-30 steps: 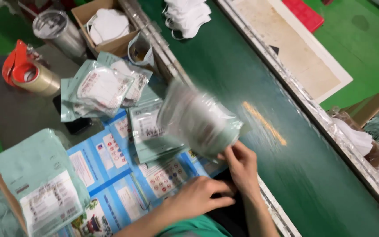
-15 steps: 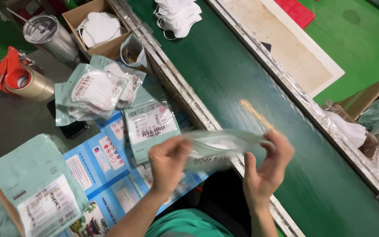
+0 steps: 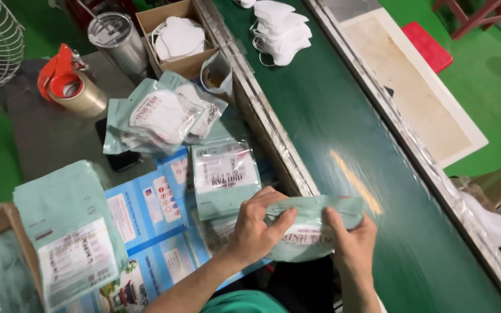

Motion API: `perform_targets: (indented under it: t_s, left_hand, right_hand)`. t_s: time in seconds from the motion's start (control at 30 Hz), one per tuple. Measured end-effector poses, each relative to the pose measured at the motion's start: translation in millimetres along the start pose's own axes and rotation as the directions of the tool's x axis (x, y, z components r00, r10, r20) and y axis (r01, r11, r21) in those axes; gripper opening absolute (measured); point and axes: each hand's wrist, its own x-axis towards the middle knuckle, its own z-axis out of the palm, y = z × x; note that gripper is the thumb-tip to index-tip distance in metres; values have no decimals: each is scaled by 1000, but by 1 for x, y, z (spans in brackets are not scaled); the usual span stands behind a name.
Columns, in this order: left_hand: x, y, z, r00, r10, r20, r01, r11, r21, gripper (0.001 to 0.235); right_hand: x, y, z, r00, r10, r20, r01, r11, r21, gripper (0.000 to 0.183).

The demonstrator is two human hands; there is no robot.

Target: Packing face masks into individual plastic bags on a manufacturing line.

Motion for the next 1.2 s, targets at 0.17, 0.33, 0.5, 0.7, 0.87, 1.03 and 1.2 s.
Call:
perform_targets:
  t_s: [0.17,0.33,0.5,0.7,0.87,1.03,1.2]
  left_hand:
    - [23,-65,24,939,-325,-113,296,931,-213,17]
    - [50,-64,66,868,-337,365,398,911,-105,54]
    - [72,-105,35,924,-236,301,187,965,183,88]
    - [172,-100,-43,984,133,-119,-52,853,520,99]
    - [175,-103,-28,994,106,8,-89,782,616,86]
    - [125,-109,56,951,157,265,-247,904,349,82]
    - [91,-119,79,926,111,360,-233,920,315,120]
  right_hand:
    - [93,-80,53,930,-264,254,338,887,-314,49]
    - [253,-114,170,554,-338,761,782,-103,-615,118]
    - [393,-63,236,599,-103,794,731,-335,-594,104]
    - [400,-35,191,576,-253,777,793,-60,-607,36]
    - [199,-117,86,621,-285,730,740,521,-426,49]
    - [117,-100,-12,765,-450,460,639,618,-458,105]
    - [94,-24,-27,908,-274,317,398,801,-446,105]
